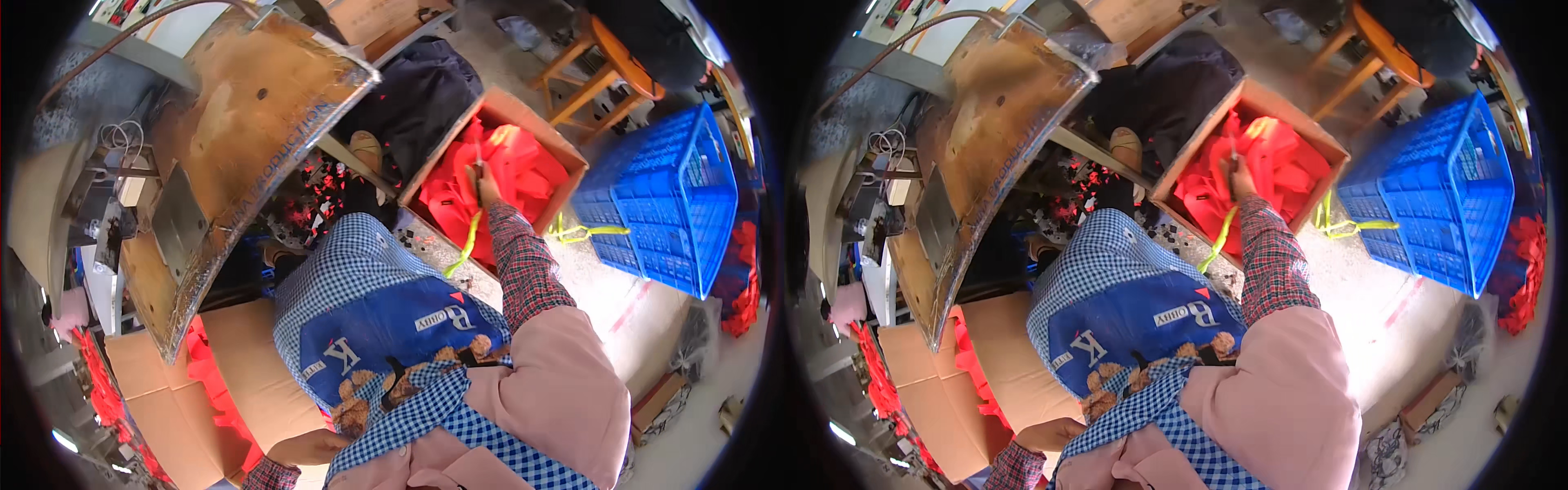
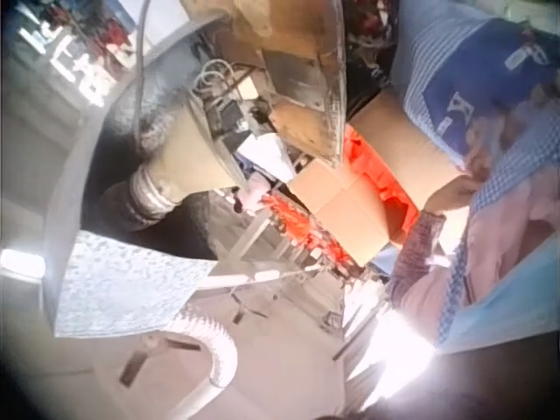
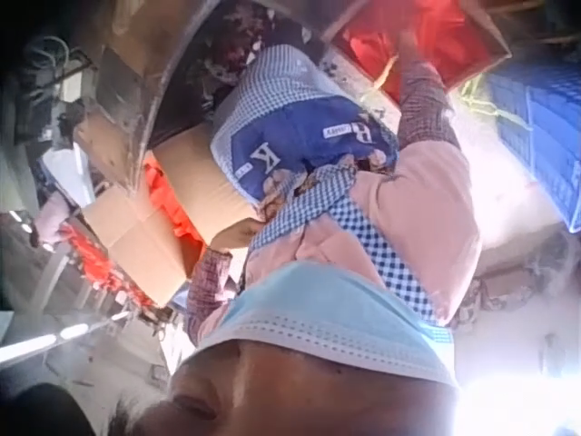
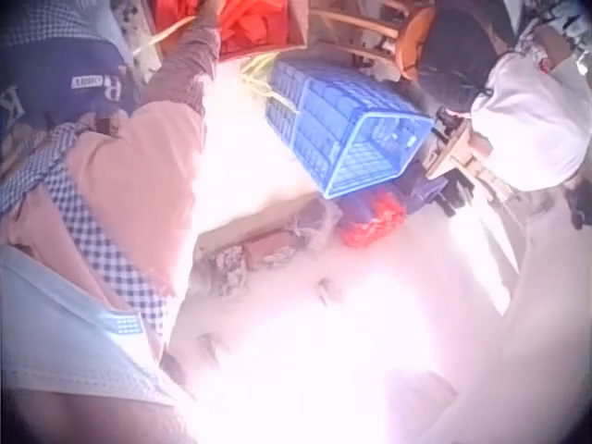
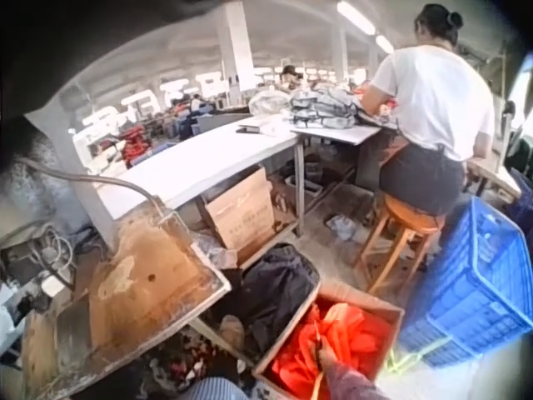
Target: Cutting strips of red fabric using scissors and placing them into a box.
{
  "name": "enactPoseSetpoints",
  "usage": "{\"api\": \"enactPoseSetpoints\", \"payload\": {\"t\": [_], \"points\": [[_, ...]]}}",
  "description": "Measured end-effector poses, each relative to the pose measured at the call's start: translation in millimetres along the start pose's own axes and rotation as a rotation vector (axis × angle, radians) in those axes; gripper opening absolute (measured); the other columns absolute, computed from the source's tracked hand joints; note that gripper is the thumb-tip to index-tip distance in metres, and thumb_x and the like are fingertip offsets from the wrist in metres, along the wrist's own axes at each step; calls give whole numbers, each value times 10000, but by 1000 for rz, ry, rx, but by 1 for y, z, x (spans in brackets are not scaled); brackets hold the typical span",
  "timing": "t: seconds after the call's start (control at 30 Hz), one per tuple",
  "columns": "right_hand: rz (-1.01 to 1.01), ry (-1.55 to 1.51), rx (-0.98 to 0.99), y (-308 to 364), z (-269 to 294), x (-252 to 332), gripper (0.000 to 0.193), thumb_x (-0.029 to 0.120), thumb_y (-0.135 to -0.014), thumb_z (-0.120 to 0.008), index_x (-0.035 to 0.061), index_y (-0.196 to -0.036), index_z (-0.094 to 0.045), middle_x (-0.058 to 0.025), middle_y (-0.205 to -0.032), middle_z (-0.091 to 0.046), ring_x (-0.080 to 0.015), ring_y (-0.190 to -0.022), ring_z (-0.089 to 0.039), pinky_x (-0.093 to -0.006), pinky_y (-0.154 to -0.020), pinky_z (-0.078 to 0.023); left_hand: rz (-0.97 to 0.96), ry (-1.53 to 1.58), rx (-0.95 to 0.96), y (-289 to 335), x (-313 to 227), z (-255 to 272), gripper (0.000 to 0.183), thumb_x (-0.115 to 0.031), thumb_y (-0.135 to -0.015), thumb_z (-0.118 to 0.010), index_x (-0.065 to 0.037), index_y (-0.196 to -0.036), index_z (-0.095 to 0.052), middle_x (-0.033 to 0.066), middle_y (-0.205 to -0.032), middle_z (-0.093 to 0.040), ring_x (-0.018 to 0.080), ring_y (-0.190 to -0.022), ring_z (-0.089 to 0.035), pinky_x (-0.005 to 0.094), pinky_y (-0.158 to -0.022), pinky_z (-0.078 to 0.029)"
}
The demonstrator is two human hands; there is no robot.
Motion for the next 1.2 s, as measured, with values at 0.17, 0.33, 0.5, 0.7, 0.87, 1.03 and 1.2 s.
{"api": "enactPoseSetpoints", "payload": {"t": [0.17,0.33,0.5,0.7,0.87,1.03,1.2], "points": [[-319,-454,76,-19,8,-23,261,270,-958,-585,88,-1136,-533,-7,-855,-574,-115,-738,-543,-274,-647,-464,5,61,-668,18,-54,63,146,-150,-881,-678,-13,-917,-714,45,-803,-668,92,-741,-595,246,-636,-472],[-70,198,-148,14,27,59,378,373,-874,-667,77,-1079,-550,-215,-791,-621,-416,-768,-627,-455,-666,-495,-951,-469,-870,47,-171,35,269,-220,-908,-615,2,-779,-697,85,-729,-646,202,-712,-638,277,-608,-489],[90,29,-238,56,37,140,237,224,-875,-682,54,-1000,-575,5,-663,-486,-90,-620,-444,-281,-563,-413,-1145,-723,-725,80,-197,49,247,-211,-903,-618,-6,-791,-696,80,-713,-634,198,-680,-620,280,-584,-474],[190,-100,-267,93,63,186,256,207,-887,-663,21,-1048,-590,-21,-699,-608,-82,-642,-568,-255,-602,-478,-1288,-833,-450,93,-215,30,213,-198,-897,-622,-18,-810,-695,71,-690,-616,192,-633,-593,285,-546,-451],[70,-200,-201,122,67,211,257,182,-876,-664,7,-1050,-591,-45,-721,-641,-104,-646,-614,-268,-607,-508,-1372,-843,-293,100,-214,13,185,-187,-891,-625,-28,-825,-694,65,-670,-601,187,-593,-571,289,-516,-431],[175,-161,-208,111,56,193,274,187,-872,-669,12,-1061,-579,-58,-737,-640,-117,-644,-614,-270,-598,-515,-1410,-843,-125,104,-219,2,159,-176,-886,-628,-38,-840,-692,58,-650,-586,182,-553,-548,292,-485,-412],[164,-175,-97,136,51,263,272,213,-871,-659,41,-1064,-576,-56,-723,-640,-114,-647,-615,-282,-581,-499,-1441,-802,-13,110,-212,-8,133,-165,-881,-632,-48,-856,-691,51,-630,-571,176,-514,-526,296,-454,-393]]}}
Point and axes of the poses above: each hand's wrist, its own y-axis away from the middle knuckle, its own z-axis out of the back of the hand, x = y × z, the point moved 7 cm from there along -y, towards the middle knuckle
